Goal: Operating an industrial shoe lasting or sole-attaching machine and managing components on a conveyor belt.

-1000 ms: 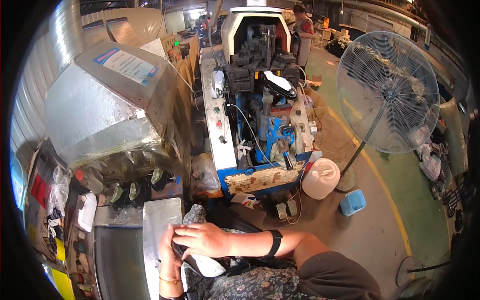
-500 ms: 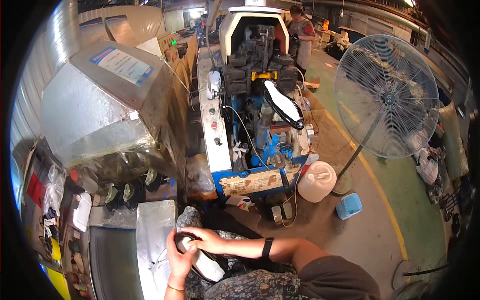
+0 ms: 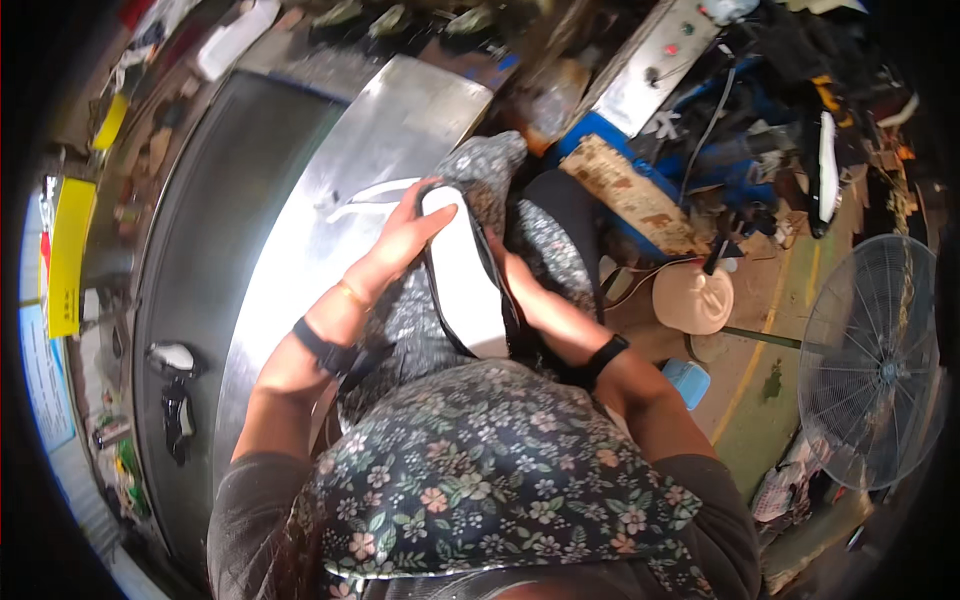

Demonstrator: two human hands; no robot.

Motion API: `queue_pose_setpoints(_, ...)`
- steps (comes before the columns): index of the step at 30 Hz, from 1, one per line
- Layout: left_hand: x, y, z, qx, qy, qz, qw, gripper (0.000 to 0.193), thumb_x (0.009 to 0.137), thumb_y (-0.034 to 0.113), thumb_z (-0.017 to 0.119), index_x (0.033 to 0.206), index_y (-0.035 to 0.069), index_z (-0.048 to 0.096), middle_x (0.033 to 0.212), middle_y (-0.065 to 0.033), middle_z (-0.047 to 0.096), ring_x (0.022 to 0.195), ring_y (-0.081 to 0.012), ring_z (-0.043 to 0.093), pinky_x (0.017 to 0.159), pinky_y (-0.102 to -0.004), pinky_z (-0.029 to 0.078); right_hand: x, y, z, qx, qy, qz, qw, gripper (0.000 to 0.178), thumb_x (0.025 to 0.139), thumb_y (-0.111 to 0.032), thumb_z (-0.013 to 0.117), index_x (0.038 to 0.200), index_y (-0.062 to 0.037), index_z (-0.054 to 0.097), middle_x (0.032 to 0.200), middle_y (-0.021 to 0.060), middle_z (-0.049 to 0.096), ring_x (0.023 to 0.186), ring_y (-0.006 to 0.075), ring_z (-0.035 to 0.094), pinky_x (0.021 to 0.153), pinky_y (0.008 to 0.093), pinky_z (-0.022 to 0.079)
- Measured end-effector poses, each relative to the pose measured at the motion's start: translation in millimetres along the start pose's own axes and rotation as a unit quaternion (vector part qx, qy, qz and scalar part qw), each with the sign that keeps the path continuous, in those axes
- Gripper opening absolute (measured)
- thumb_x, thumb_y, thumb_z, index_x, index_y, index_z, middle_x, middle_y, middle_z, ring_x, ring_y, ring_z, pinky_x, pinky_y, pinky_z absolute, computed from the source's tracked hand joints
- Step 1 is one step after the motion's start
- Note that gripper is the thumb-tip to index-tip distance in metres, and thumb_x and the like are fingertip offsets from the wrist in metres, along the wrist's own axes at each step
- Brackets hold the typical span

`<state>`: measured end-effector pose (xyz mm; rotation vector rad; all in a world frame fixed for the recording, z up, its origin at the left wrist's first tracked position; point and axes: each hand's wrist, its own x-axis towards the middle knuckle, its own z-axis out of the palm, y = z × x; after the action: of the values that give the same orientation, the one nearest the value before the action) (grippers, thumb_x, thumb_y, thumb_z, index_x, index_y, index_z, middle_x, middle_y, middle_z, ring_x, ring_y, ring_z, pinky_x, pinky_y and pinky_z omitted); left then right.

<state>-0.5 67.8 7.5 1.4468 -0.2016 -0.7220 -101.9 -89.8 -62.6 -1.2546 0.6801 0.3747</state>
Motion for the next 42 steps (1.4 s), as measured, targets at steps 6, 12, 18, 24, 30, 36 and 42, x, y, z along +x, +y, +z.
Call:
queue_pose_setpoints(6,15,-5,-14,0.056,-0.034,-0.01,0.998,0.051,0.092,0.021,0.065,0.133,0.001,0.044,0.115,-0.0082,0.057,0.106,-0.0152,0.053,0.093,-0.029,0.044,-14,-17,9,-0.134,0.018,-0.002,0.991,0.074,0.101,-0.055,0.025,0.099,0.0041,0.068,0.09,0.0213,0.069,0.089,0.0273,0.068,0.08,0.0363,0.051)
queue_pose_setpoints(12,30,-9,-23,0.073,-0.044,-0.012,0.996,0.05,0.092,0.02,0.065,0.133,0.001,0.044,0.113,-0.0085,0.059,0.105,-0.0155,0.054,0.093,-0.0291,0.044,-28,-71,36,-0.641,0.133,-0.389,0.648,0.024,0.089,-0.015,0.052,0.08,0.005,0.061,0.066,0.0159,0.062,0.052,0.0261,0.063,0.045,0.037,0.051)
queue_pose_setpoints(18,41,-19,-22,0.18,-0.03,0.014,0.983,0.052,0.091,0.021,0.067,0.131,-0.003,0.044,0.11,-0.0122,0.062,0.101,-0.0174,0.058,0.089,-0.0311,0.048,-23,-56,27,-0.637,0.156,-0.366,0.661,0.037,0.093,-0.02,0.051,0.113,0.0105,0.053,0.064,0.0136,0.064,0.053,0.0323,0.063,0.05,0.0433,0.051)
queue_pose_setpoints(24,41,-2,-6,-0.035,-0.07,-0.038,0.996,0.053,0.086,0.017,0.069,0.13,-0.004,0.048,0.111,-0.0144,0.063,0.101,-0.0242,0.06,0.092,-0.0327,0.047,-39,-16,21,-0.085,-0.024,-0.187,0.978,0.066,0.101,-0.033,0.046,0.152,-0.0045,0.016,0.145,0.027,0.035,0.133,0.0279,0.041,0.107,0.0349,0.034)
queue_pose_setpoints(30,3,1,-3,0.363,0.161,-0.071,0.915,0.054,0.101,0.04,0.035,0.108,-0.004,0.064,0.099,-0.0289,0.065,0.105,-0.0395,0.06,0.096,-0.0422,0.045,-9,-27,43,-0.128,0.031,-0.215,0.968,0.076,0.099,-0.035,0.049,0.148,0.0083,0.01,0.143,0.0332,0.034,0.129,0.0389,0.044,0.105,0.0389,0.037)
queue_pose_setpoints(36,-6,1,-42,0.57,-0.02,0.029,0.821,0.056,0.102,0.043,0.033,0.112,-0.005,0.059,0.096,-0.0307,0.062,0.076,-0.042,0.064,0.068,-0.0435,0.053,-27,-36,67,-0.246,0.076,-0.263,0.93,0.077,0.099,-0.034,0.046,0.147,0.0085,0.003,0.143,0.0388,0.027,0.13,0.0472,0.039,0.107,0.0436,0.035)
queue_pose_setpoints(42,-57,-24,-11,0.514,0.065,-0.042,0.854,0.068,0.1,0.055,0.026,0.122,-0.003,0.053,0.095,-0.0237,0.067,0.077,-0.032,0.067,0.069,-0.0401,0.054,-26,-1,51,-0.176,0.068,-0.328,0.926,0.076,0.101,-0.033,0.045,0.148,0.0078,0.003,0.15,0.0316,0.024,0.141,0.0379,0.028,0.114,0.0394,0.025)
